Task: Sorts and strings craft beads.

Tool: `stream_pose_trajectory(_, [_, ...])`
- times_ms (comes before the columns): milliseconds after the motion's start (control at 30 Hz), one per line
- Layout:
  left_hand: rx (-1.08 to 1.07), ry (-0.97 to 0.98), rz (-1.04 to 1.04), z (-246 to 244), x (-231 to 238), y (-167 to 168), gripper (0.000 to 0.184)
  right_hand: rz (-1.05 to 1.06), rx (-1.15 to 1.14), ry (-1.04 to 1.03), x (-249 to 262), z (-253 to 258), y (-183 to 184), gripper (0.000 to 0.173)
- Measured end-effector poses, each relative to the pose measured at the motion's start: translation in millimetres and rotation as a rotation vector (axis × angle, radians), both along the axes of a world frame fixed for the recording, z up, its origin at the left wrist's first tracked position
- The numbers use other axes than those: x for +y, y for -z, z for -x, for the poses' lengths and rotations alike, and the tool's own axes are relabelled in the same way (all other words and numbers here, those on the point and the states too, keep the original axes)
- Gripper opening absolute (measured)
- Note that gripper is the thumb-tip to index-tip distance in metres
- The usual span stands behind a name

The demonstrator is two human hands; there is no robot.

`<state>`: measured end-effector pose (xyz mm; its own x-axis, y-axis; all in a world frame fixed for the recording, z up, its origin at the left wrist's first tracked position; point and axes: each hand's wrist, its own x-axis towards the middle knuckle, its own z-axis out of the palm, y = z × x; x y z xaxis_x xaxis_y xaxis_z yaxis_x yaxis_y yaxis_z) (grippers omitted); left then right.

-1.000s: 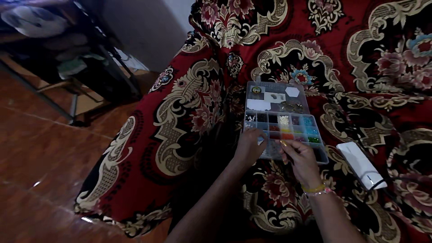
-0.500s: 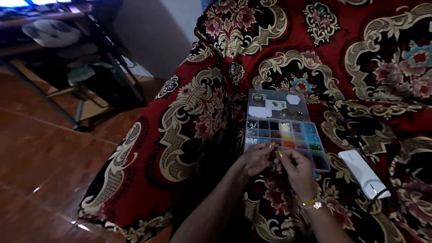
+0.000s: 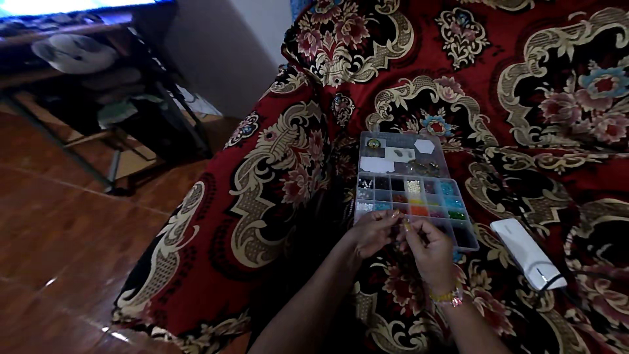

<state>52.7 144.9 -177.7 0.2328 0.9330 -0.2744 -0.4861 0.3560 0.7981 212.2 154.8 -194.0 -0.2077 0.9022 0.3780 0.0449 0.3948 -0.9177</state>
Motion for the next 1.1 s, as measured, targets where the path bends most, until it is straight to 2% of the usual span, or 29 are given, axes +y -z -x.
stream_pose_trajectory(600, [0.143, -0.031, -0.074, 1.8, 0.0, -6.0, 0.018, -0.033, -0.028, 0.028, 1.4, 0.5, 2.5, 0.01])
stream_pose_trajectory(1100, [0.128, -0.031, -0.083, 2.3, 0.1, -6.9, 0.018, -0.028, 0.007, 0.012, 1.5, 0.4, 1.9, 0.01])
